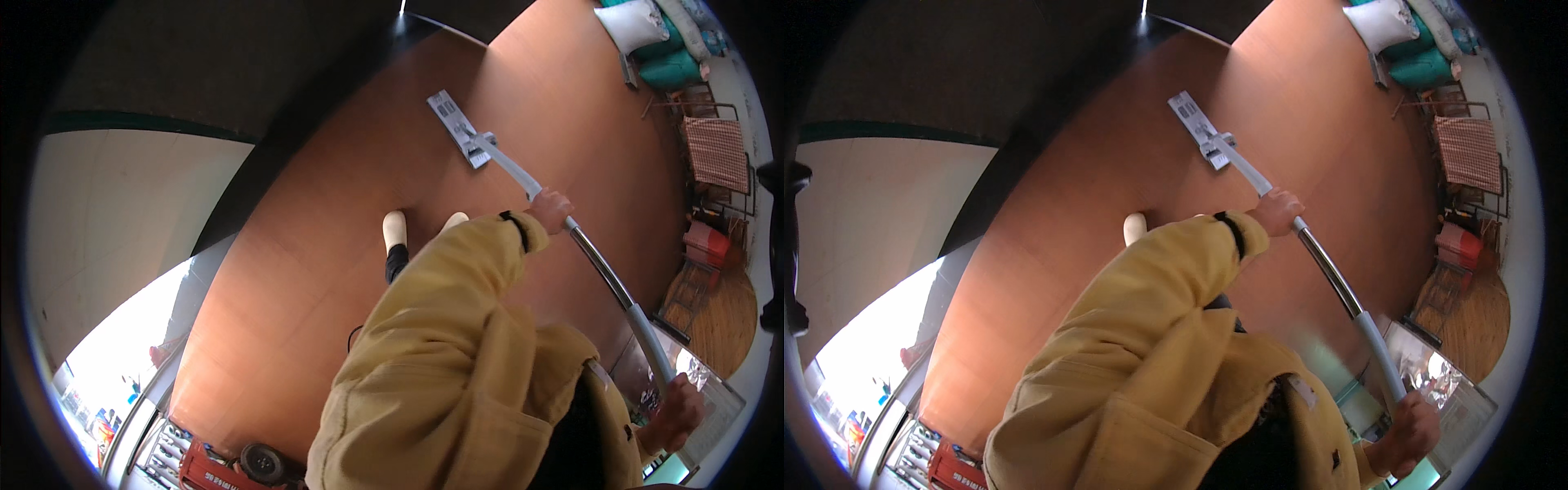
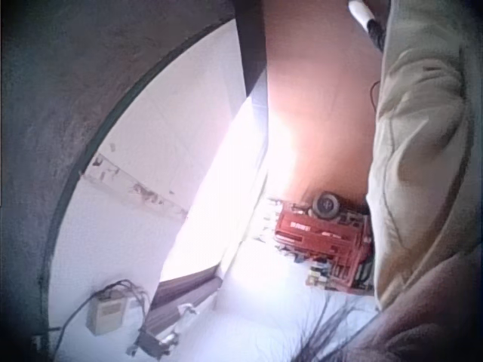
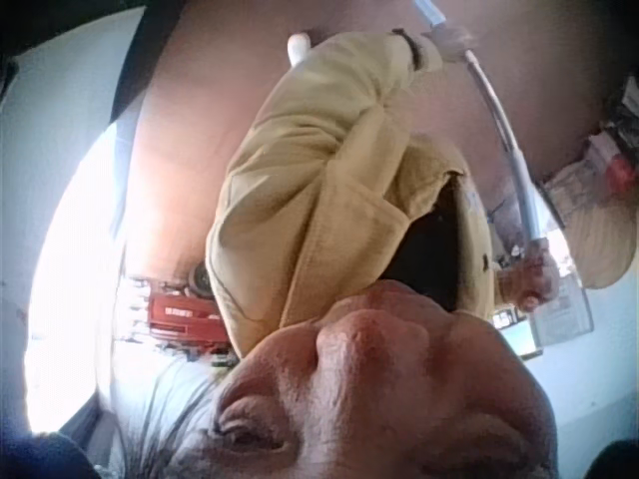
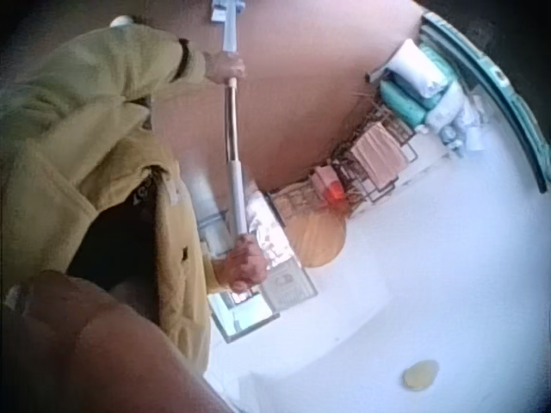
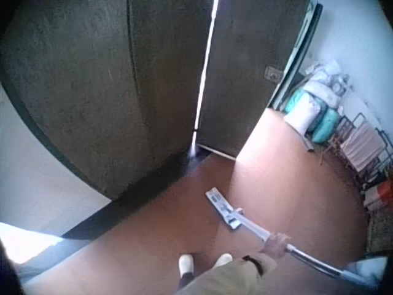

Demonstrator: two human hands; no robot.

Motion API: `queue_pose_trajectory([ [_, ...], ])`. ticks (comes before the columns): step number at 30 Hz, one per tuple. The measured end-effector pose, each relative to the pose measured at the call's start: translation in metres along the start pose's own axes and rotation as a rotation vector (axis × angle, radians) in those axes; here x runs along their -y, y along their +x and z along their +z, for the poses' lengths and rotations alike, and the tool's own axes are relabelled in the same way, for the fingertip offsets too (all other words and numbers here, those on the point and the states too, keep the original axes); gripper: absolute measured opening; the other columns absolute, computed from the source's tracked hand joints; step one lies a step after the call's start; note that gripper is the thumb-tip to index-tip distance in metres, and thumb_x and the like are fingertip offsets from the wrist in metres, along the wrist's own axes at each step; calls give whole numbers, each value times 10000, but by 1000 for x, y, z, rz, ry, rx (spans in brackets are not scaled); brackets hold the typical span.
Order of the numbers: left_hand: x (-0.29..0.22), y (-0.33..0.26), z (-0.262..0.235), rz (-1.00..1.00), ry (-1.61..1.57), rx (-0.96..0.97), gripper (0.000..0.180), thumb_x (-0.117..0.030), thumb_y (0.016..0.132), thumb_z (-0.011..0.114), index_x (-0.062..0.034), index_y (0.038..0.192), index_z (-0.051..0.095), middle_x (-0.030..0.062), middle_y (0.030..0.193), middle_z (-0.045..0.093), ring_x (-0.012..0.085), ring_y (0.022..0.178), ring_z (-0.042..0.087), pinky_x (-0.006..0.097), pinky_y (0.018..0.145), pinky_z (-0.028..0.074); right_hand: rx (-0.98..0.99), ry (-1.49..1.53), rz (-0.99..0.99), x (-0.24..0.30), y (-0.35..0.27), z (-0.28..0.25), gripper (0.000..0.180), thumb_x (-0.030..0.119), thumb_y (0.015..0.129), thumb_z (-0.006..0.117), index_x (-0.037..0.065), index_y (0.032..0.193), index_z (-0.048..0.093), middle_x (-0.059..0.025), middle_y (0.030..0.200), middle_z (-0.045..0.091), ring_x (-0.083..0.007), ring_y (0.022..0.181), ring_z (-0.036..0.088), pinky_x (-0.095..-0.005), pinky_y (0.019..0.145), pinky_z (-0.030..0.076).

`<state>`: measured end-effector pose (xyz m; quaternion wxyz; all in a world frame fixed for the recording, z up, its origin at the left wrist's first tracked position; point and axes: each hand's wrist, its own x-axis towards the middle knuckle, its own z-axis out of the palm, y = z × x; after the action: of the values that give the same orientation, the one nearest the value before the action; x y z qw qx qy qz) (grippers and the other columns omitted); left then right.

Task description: The person mops the floor with a flat mop, moving through a garage area with a red three-wheeled vehicle, then onto an outdoor patio with a clothes rack, and finally into an indoor room and bathroom. The person uses a long-handled mop to clean the floor surfaces continuously.

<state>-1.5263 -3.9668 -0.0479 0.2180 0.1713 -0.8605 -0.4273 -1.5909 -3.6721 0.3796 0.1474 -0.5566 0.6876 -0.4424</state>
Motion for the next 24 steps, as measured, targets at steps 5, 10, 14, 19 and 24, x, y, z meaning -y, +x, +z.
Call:
queue_pose_trajectory([
  [5,-44,0,-62,-6,-213,153,212,-217,748,706,-127,923,627,83,895,677,326,944,637,478,757,487,-131,62,-171,-16,52,-77,148,283,938,578,137,923,601,15,853,615,-148,854,604,-292,751,441],
  [10,-25,-46,-124,-386,-138,-3,322,-184,725,731,-148,1035,650,140,877,688,370,837,654,467,743,501,451,714,-366,-98,208,-6,173,285,920,595,141,825,611,3,741,616,-162,726,593,-302,688,450],
  [14,38,-148,-178,-649,-56,-242,323,-122,718,750,-102,1032,673,123,954,705,315,938,674,384,800,521,1133,1158,-368,-118,313,154,214,286,906,609,144,747,619,-7,651,618,-173,623,585,-310,638,457],
  [19,112,-283,-231,-951,237,-666,316,-5,703,670,-72,1012,656,153,986,677,348,971,638,397,831,502,1315,1254,-176,-69,340,349,305,250,911,563,80,658,558,-22,597,559,-149,535,481,-321,578,396],
  [24,212,-353,-247,-1149,152,-936,278,-2,724,668,-50,996,641,166,913,663,355,906,636,411,807,498,1462,1252,-138,-68,368,474,189,164,940,561,44,812,630,-32,729,595,-77,623,550,-241,532,409],
])
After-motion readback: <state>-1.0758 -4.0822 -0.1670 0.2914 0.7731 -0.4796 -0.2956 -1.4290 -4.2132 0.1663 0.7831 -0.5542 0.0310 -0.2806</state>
